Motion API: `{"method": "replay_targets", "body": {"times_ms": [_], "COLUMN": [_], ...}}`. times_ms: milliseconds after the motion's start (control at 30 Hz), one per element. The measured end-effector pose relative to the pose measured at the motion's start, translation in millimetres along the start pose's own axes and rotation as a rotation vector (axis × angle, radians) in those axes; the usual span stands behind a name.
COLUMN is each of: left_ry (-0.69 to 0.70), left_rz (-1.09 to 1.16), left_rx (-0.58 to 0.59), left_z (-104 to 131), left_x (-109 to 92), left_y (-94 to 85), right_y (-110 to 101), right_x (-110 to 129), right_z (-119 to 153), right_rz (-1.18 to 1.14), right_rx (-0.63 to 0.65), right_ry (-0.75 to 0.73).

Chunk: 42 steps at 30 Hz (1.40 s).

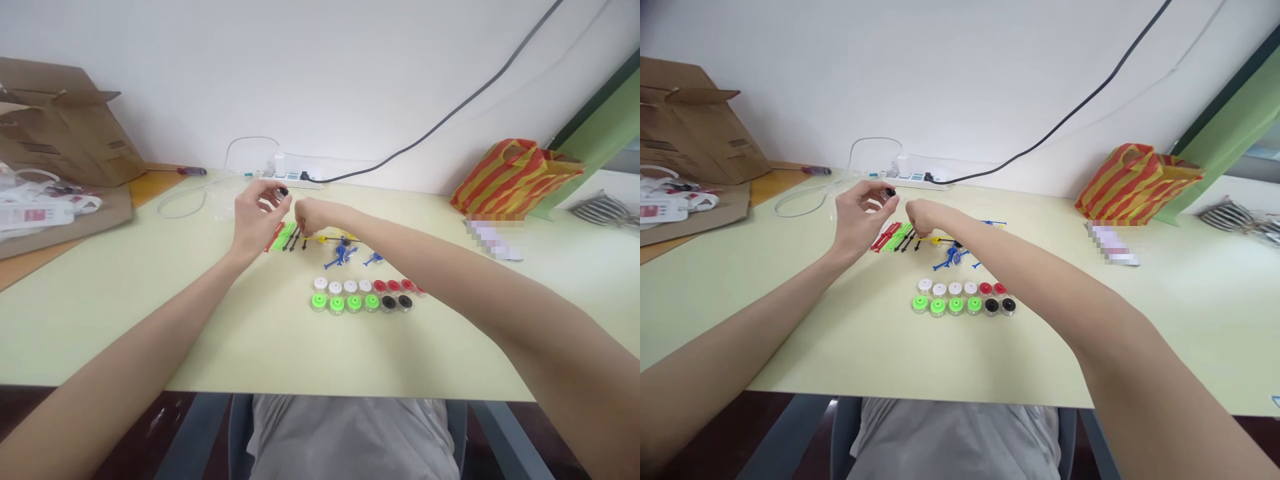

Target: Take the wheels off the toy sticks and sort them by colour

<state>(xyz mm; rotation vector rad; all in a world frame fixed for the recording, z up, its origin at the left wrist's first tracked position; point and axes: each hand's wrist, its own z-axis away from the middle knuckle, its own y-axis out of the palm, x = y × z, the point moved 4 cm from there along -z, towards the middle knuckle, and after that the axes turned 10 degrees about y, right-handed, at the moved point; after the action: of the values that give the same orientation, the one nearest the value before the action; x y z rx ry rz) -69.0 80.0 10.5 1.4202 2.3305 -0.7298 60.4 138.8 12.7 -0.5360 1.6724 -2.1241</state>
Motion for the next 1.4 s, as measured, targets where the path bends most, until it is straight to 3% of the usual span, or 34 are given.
{"method": "replay_targets", "body": {"times_ms": [467,633,700,867,967,1067,1200,1400], "left_ry": [0.031,0.044,0.057,0.137,0.233,0.336,0.397,0.461], "left_rz": [-0.005,-0.034,-0.027,-0.018,-0.01,0.019,0.044,0.096], "left_rx": [0.005,0.005,0.018,0.073,0.145,0.205,0.267,0.355], "left_z": [0.4,1.0,1.5,4.4,9.5,17.3,27.9,39.2], "left_x": [0.5,-0.4,-2.9,-16.6,-31.5,-52.3,-81.4,-106.1], "left_y": [1.2,0.7,1.7,7.5,14.0,21.3,30.3,37.8], "right_y": [-5.9,-11.8,-18.9,-35.0,-27.6,-13.0,8.8,24.3], "right_x": [16.3,3.0,-7.9,-30.9,-32.0,-30.5,-37.7,-41.0], "right_z": [13.8,11.5,16.4,54.6,87.7,122.1,161.7,195.4], "right_rz": [-0.111,-0.171,-0.256,-0.749,-1.029,-1.125,-1.271,-1.205], "right_rx": [-0.051,-0.04,-0.098,-0.392,-0.436,-0.452,-0.443,-0.521], "right_ry": [-0.046,-0.067,-0.066,-0.058,-0.116,-0.17,-0.111,-0.097]}}
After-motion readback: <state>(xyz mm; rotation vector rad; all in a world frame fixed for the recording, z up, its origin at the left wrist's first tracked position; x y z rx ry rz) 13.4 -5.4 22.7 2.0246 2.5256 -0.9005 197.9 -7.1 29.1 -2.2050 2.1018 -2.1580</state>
